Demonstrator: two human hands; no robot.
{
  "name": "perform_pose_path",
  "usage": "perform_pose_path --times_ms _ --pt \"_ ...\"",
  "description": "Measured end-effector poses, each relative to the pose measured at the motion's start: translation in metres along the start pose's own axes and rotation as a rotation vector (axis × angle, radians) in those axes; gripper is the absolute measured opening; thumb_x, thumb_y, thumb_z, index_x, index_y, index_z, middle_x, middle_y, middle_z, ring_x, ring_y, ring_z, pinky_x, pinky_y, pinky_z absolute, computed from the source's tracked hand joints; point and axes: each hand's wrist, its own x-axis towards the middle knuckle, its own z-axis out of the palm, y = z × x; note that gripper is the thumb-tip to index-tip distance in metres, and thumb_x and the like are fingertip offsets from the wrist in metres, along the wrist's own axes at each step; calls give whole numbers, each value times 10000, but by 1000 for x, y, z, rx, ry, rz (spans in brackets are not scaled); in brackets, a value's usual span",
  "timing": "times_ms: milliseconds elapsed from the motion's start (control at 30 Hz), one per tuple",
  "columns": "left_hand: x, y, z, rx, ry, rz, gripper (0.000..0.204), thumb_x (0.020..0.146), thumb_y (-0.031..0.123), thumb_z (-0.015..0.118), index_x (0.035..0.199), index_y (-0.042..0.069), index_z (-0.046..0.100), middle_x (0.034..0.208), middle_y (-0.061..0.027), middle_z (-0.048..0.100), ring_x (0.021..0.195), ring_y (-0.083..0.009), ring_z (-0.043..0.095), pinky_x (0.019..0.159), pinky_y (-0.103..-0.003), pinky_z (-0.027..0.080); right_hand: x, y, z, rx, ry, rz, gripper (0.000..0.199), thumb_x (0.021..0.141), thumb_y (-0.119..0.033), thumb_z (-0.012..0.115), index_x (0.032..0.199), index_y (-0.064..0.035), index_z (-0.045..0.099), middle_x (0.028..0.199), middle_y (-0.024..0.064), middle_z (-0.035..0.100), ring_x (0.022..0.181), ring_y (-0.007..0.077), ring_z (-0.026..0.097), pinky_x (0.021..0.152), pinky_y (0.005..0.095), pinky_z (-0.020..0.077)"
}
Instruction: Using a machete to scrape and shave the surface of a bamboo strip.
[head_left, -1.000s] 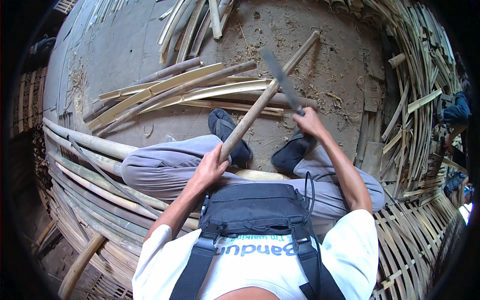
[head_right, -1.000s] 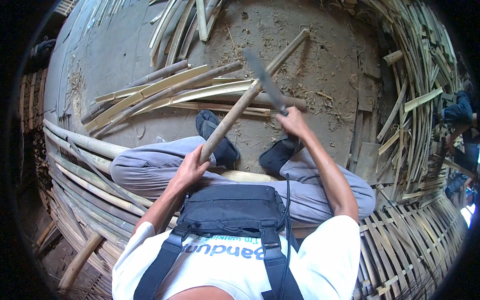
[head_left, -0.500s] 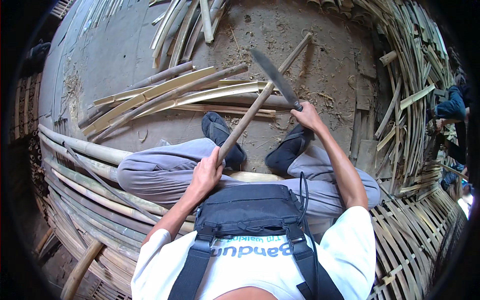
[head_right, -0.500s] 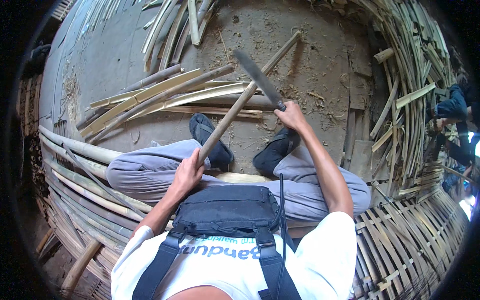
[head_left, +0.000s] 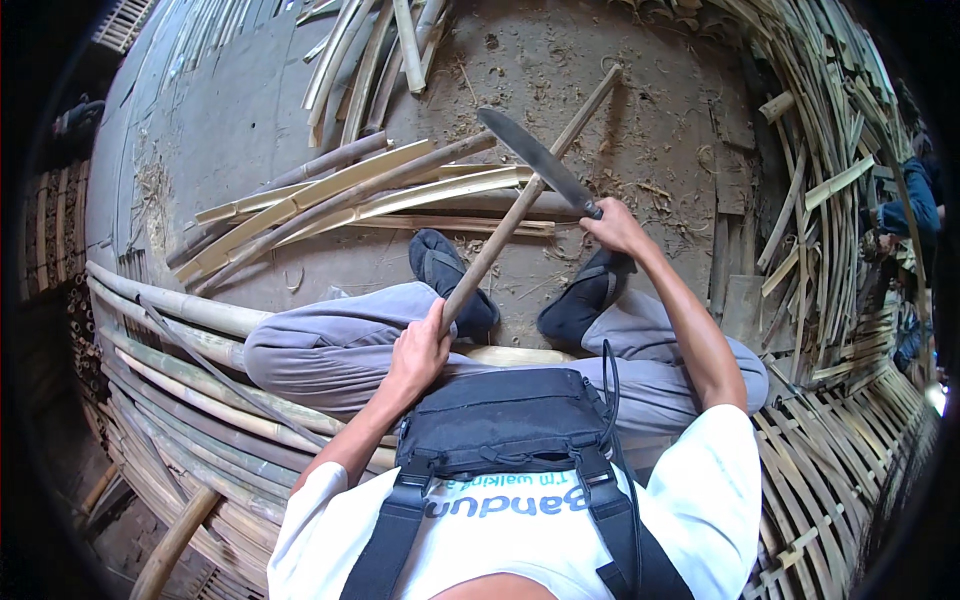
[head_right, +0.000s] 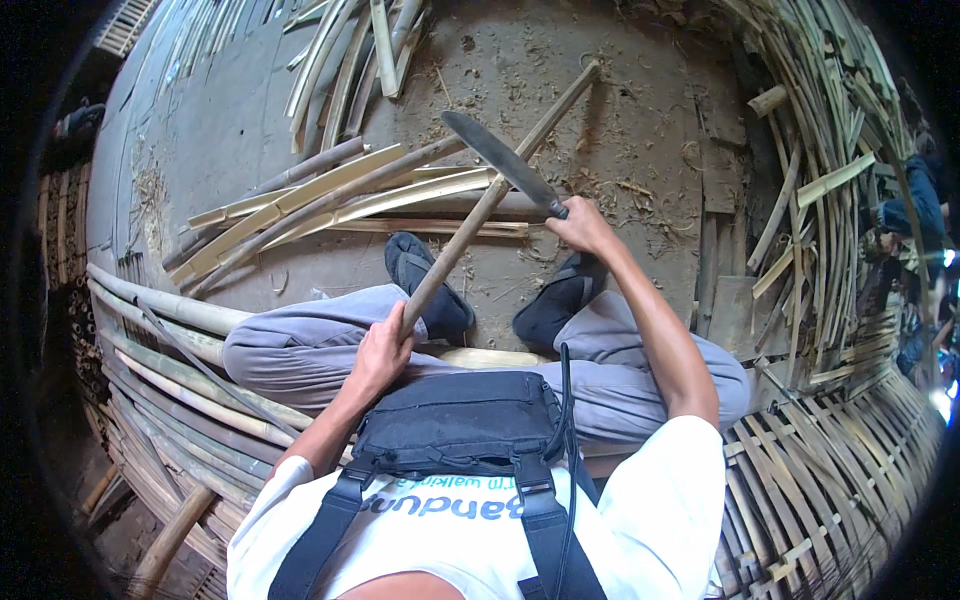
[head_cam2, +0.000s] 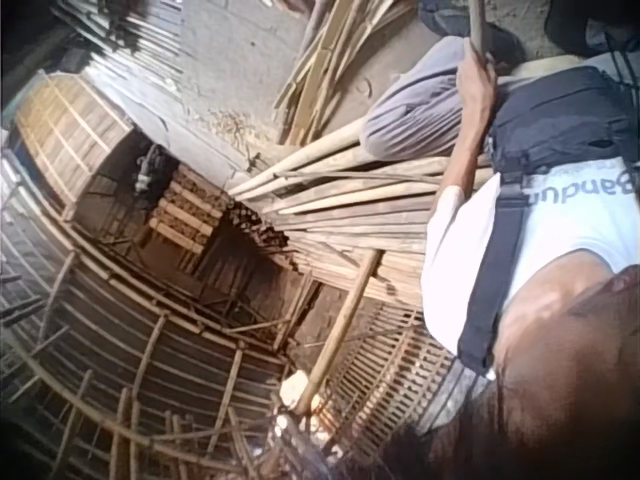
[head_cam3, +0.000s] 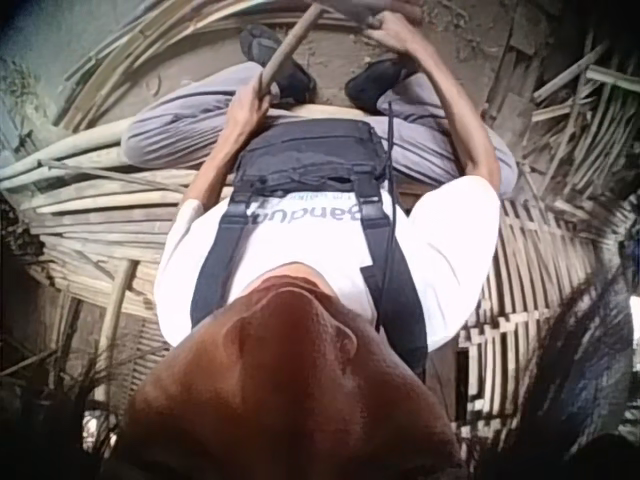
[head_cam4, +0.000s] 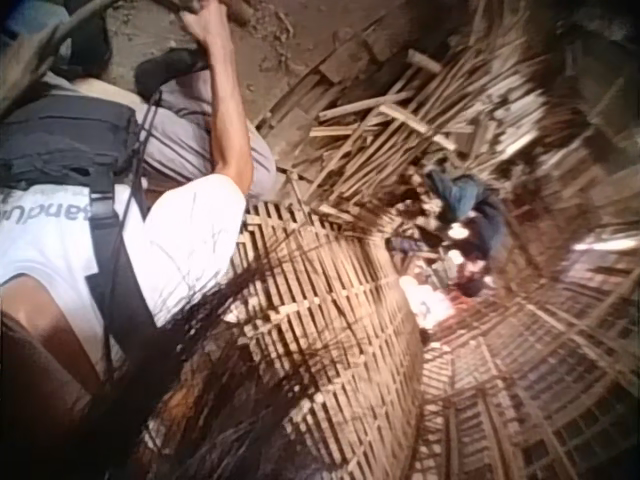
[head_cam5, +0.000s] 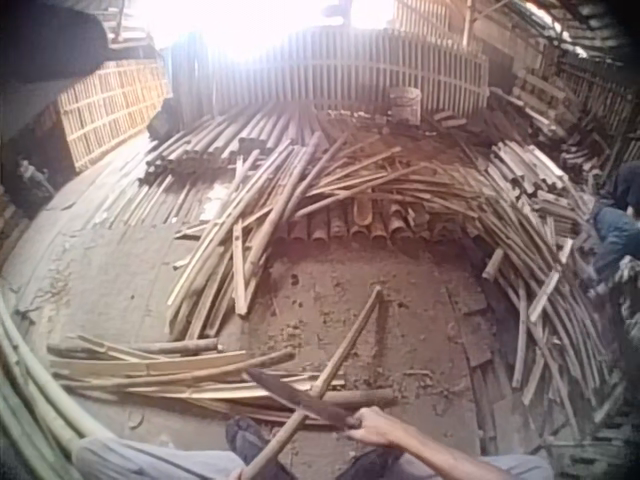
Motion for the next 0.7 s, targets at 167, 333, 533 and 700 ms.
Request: perform_pose_path --times_ms 167,333,533,700 --pt "3 -1 -1 6 -20 -7 604 809 109 635 1358 34 394 874 -273 623 829 -463 599 724 -549 468 -13 -7 15 -11 -93 -86 311 744 -258 635 724 52 632 605 178 624 585 255 649 593 389 503" --pt "3 -4 3 45 2 17 618 802 101 642 1358 12 389 859 -269 621 817 -464 596 720 -549 469 2 -16 14 163 28 -34 301 744 -240 640 740 60 632 608 192 618 583 214 635 582 386 498" --pt "1 -4 4 64 17 32 612 802 103 639 1356 15 395 868 -272 623 810 -458 600 710 -545 474 -7 -17 1 -28 -16 -62 310 749 -257 628 718 51 628 593 185 622 579 269 663 599 399 521" --pt "7 1 2 65 -5 26 604 805 102 629 1356 25 393 882 -273 625 796 -464 598 700 -548 476 -2 -4 15 -53 28 -126 313 745 -268 636 751 45 642 637 204 645 615 261 672 628 393 527"
